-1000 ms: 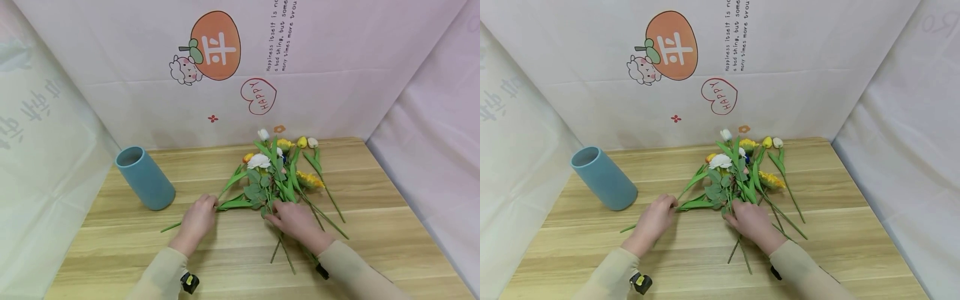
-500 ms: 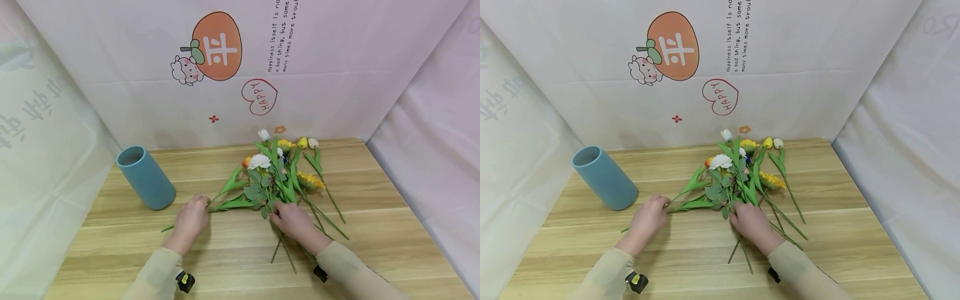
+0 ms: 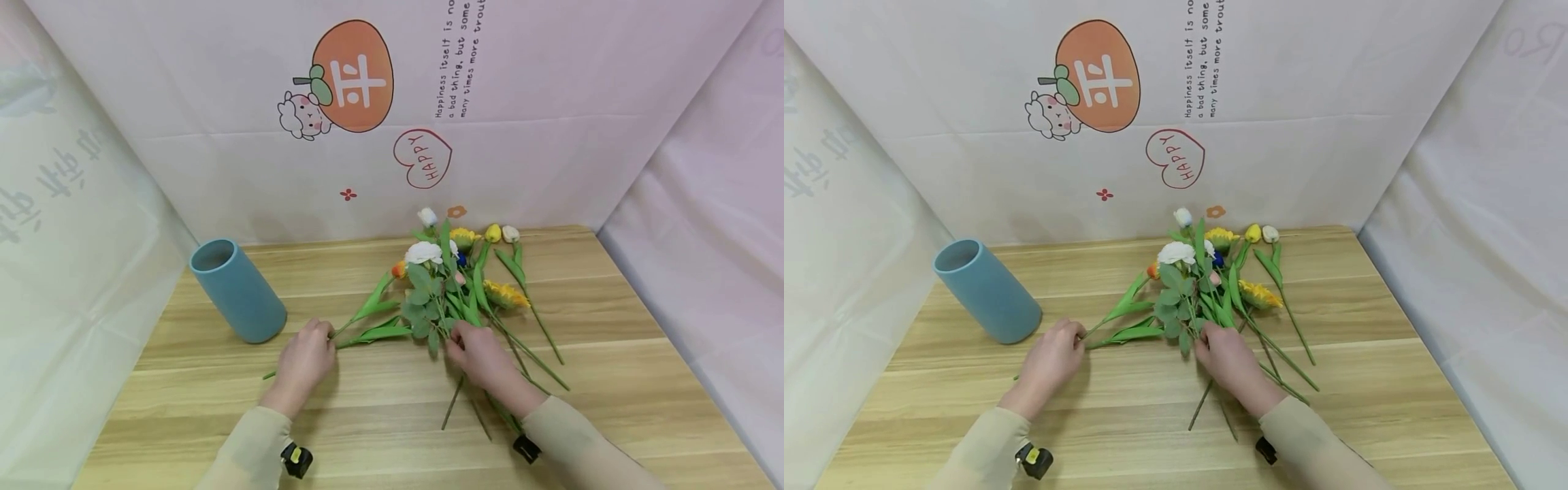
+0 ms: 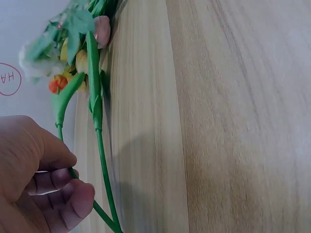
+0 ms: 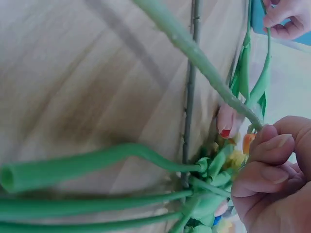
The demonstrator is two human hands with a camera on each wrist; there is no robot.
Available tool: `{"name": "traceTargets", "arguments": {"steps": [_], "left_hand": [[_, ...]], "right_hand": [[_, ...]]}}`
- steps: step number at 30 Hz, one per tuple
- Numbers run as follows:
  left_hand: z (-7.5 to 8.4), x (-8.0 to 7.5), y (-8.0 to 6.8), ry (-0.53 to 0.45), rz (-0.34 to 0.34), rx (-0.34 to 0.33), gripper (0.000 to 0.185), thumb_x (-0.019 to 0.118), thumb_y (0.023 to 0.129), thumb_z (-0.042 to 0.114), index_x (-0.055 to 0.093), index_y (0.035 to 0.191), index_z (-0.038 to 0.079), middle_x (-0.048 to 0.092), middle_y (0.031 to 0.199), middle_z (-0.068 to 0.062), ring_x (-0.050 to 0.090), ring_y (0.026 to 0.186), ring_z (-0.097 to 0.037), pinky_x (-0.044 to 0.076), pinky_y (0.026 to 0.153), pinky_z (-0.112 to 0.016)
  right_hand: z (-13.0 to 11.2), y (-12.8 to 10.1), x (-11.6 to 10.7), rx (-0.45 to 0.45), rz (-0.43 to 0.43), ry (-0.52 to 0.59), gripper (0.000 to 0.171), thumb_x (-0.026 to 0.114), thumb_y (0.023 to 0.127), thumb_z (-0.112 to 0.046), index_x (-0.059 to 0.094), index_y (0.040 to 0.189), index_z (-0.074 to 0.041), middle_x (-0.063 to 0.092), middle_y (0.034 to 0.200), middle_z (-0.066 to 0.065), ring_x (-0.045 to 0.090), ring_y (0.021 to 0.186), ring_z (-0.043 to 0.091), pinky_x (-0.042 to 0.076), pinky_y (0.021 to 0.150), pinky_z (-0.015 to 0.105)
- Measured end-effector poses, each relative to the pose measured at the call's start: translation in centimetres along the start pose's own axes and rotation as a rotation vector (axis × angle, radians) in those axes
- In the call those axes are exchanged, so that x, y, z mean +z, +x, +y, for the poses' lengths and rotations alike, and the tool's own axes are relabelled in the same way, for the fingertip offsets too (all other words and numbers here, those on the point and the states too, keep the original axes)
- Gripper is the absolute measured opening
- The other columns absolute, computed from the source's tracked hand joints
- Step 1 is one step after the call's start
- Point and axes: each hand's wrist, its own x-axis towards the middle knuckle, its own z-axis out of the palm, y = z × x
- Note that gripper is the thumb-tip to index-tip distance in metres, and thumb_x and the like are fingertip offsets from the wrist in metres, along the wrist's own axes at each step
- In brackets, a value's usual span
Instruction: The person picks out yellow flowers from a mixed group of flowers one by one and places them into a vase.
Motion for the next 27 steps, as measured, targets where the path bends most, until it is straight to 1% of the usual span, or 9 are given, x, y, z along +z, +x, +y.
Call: {"name": "traceTargets", "arguments": {"steps": [4, 8, 12, 16, 19, 22, 24, 26, 27], "left_hand": [[-0.3, -0.3, 0.0, -0.009, -0.009, -0.021, 0.011, 0.069, 0.090, 0.004, 0.072, 0.100, 0.004, 0.067, 0.098, -0.007, 0.067, 0.075, -0.027, 0.057, 0.063, -0.043], [-0.7, -0.7, -0.1, -0.021, 0.010, -0.022, 0.011, 0.068, 0.091, 0.005, 0.072, 0.102, 0.003, 0.067, 0.095, -0.006, 0.066, 0.075, -0.024, 0.056, 0.063, -0.041], [-0.9, -1.4, -0.1, -0.035, 0.052, -0.002, 0.010, 0.067, 0.092, 0.004, 0.071, 0.102, 0.003, 0.066, 0.092, -0.007, 0.064, 0.073, -0.023, 0.055, 0.064, -0.041], [-1.0, -2.3, -0.1, -0.054, 0.109, 0.035, 0.010, 0.066, 0.092, 0.002, 0.070, 0.101, 0.002, 0.066, 0.092, -0.008, 0.064, 0.076, -0.025, 0.055, 0.068, -0.046], [-1.2, -3.1, -0.2, -0.055, 0.169, 0.066, 0.009, 0.067, 0.091, 0.000, 0.070, 0.100, 0.001, 0.066, 0.091, -0.009, 0.065, 0.076, -0.027, 0.055, 0.065, -0.048], [-1.2, -4.1, -0.3, -0.024, 0.245, 0.108, 0.009, 0.069, 0.090, -0.001, 0.071, 0.098, 0.001, 0.065, 0.091, -0.010, 0.065, 0.069, -0.029, 0.055, 0.056, -0.047], [-1.2, -4.8, -0.2, 0.017, 0.294, 0.149, 0.009, 0.070, 0.089, -0.001, 0.071, 0.097, 0.002, 0.065, 0.090, -0.010, 0.065, 0.064, -0.031, 0.053, 0.051, -0.046], [-1.0, -5.4, -0.2, 0.072, 0.341, 0.197, 0.008, 0.070, 0.089, 0.000, 0.071, 0.097, 0.001, 0.064, 0.089, -0.012, 0.064, 0.061, -0.032, 0.052, 0.046, -0.046], [-0.9, -5.8, -0.1, 0.096, 0.363, 0.220, 0.007, 0.070, 0.089, 0.000, 0.071, 0.096, 0.000, 0.064, 0.088, -0.012, 0.064, 0.061, -0.032, 0.052, 0.045, -0.045]], "right_hand": [[0.2, -0.1, -1.2, -0.065, 0.076, 0.004, 0.006, 0.067, 0.094, -0.004, 0.064, 0.089, -0.004, 0.056, 0.063, -0.002, 0.041, 0.049, 0.005, 0.038, 0.046, 0.023], [0.6, 0.1, -2.5, -0.103, 0.123, 0.029, 0.003, 0.066, 0.094, -0.002, 0.067, 0.090, -0.002, 0.057, 0.065, -0.002, 0.041, 0.051, 0.005, 0.039, 0.048, 0.023], [1.3, 0.1, -3.8, -0.104, 0.150, 0.065, 0.005, 0.063, 0.097, -0.003, 0.069, 0.097, -0.001, 0.062, 0.070, -0.001, 0.046, 0.055, 0.004, 0.042, 0.050, 0.023], [1.9, 0.0, -5.0, -0.117, 0.189, 0.091, 0.010, 0.061, 0.100, -0.004, 0.069, 0.103, 0.001, 0.067, 0.076, 0.002, 0.050, 0.057, 0.004, 0.045, 0.051, 0.024], [2.2, -0.1, -5.8, -0.083, 0.186, 0.114, 0.015, 0.057, 0.104, -0.008, 0.066, 0.107, 0.003, 0.066, 0.077, 0.006, 0.049, 0.057, 0.007, 0.044, 0.050, 0.025], [2.8, -0.1, -6.8, -0.001, 0.157, 0.137, 0.024, 0.050, 0.108, -0.015, 0.063, 0.114, 0.004, 0.065, 0.079, 0.011, 0.049, 0.057, 0.013, 0.044, 0.049, 0.028], [3.6, -0.2, -7.5, 0.049, 0.144, 0.136, 0.031, 0.046, 0.110, -0.020, 0.060, 0.120, 0.005, 0.066, 0.085, 0.015, 0.053, 0.062, 0.017, 0.045, 0.052, 0.029], [4.7, -0.5, -8.2, 0.073, 0.144, 0.121, 0.036, 0.042, 0.110, -0.023, 0.058, 0.125, 0.006, 0.069, 0.094, 0.021, 0.060, 0.071, 0.023, 0.049, 0.058, 0.031], [5.3, -0.6, -8.5, 0.079, 0.152, 0.111, 0.038, 0.042, 0.110, -0.023, 0.058, 0.127, 0.007, 0.070, 0.098, 0.022, 0.061, 0.075, 0.025, 0.049, 0.060, 0.032]]}}
